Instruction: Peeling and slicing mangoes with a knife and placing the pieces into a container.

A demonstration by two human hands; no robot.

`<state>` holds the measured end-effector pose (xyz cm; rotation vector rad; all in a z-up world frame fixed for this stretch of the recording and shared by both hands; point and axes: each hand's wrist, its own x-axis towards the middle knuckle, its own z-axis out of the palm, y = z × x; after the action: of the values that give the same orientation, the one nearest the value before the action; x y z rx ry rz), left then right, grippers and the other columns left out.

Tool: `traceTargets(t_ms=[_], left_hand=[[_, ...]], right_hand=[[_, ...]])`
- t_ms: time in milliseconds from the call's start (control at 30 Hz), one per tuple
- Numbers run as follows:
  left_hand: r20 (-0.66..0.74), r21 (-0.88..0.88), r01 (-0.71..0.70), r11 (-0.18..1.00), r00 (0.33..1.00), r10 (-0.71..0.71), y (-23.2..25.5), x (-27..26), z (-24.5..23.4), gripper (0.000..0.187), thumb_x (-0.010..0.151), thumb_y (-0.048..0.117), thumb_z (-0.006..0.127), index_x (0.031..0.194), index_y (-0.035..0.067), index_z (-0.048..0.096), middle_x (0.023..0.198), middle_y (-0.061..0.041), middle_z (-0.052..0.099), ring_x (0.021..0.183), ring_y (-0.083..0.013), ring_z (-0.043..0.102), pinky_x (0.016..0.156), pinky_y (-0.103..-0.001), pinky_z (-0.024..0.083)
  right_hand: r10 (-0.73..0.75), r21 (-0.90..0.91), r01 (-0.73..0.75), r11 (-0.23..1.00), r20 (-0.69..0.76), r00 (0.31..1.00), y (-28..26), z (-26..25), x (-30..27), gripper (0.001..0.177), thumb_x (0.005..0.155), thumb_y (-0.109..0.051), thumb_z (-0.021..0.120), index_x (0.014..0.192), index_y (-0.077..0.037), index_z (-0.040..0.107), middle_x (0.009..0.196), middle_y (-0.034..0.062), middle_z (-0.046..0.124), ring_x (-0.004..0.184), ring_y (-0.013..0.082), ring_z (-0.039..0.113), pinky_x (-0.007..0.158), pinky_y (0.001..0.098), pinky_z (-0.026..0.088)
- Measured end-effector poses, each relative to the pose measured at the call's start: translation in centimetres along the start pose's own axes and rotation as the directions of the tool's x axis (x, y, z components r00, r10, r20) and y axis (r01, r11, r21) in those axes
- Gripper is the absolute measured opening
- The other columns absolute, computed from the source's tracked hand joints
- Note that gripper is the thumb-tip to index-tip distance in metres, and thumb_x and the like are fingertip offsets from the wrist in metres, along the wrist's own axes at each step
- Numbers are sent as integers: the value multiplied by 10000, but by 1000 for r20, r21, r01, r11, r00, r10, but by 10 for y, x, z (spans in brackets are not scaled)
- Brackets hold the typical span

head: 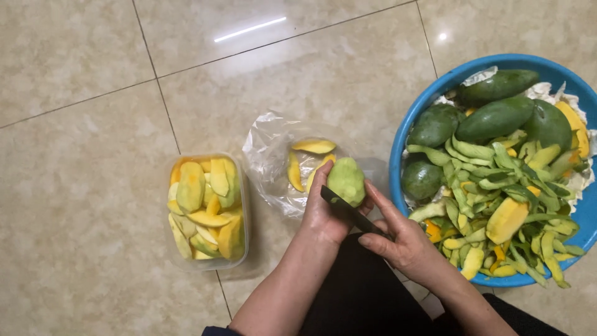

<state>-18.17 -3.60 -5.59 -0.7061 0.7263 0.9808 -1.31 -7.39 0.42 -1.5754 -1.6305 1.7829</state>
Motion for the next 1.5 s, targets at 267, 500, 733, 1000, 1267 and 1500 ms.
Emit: traceTargets(t_ms=[267, 500, 733, 1000, 1267, 1500], left_hand=[[15, 40, -51, 998, 999, 50, 2, -9, 14, 412, 911, 454, 654, 1134, 108, 631, 1007, -109, 647, 845, -239, 615, 718, -411, 504], [51, 130, -188, 974, 982, 183, -1, -18, 19, 409, 902, 418, 634, 1170, 111, 606, 995, -97, 628, 859, -222, 587, 730, -397, 474], [-28, 128, -205, 970, 977, 210, 7, -18, 12, 507, 851, 454, 792, 1180, 90, 662, 1038, -131, 731, 898, -271, 711, 821, -434, 566], [129, 541, -250, 803, 968, 215, 21, -35, 24, 616, 905, 536, 466, 1358, 149, 621, 1404, -153, 524, 1215, -313, 513, 947, -455, 419], [103, 487, -263, 833, 964, 244, 16, -26, 3, 457, 935, 455, 490, 1153, 105, 688, 1088, -110, 637, 966, -234, 579, 797, -362, 434], [211, 387, -305, 870, 948, 238, 16, -32, -1, 405, 953, 373, 506, 1105, 40, 680, 1029, -113, 661, 922, -213, 594, 793, -342, 476]], right_hand=[[39, 63, -38, 997, -21, 999, -11, -3, 6, 946, 831, -281, 765, 1665, -169, 332, 659, 26, 565, 532, 119, 421, 490, 249, 303], [47, 117, -47, 992, 0, 999, -10, -2, 11, 921, 873, -176, 710, 1682, -192, 269, 575, 16, 523, 479, 112, 377, 437, 255, 257], [-48, 194, 59, 979, -62, 997, 2, 7, 28, 843, 899, -137, 708, 1645, -262, 338, 507, 30, 600, 338, 122, 499, 305, 216, 410], [-17, 73, 16, 997, 23, 1000, -31, 6, 12, 980, 835, -345, 731, 1661, -112, 258, 1175, 110, 734, 577, 92, 520, 521, 232, 414], [-67, 79, 63, 995, 54, 996, -14, 7, 20, 942, 839, -352, 729, 1634, -122, 279, 1630, 68, 429, 843, 136, 573, 707, 253, 472], [-191, 217, 170, 961, 79, 978, -16, 12, 23, 935, 859, -281, 741, 1629, -98, 243, 1747, 125, 242, 1408, 271, 556, 1093, 348, 483]])
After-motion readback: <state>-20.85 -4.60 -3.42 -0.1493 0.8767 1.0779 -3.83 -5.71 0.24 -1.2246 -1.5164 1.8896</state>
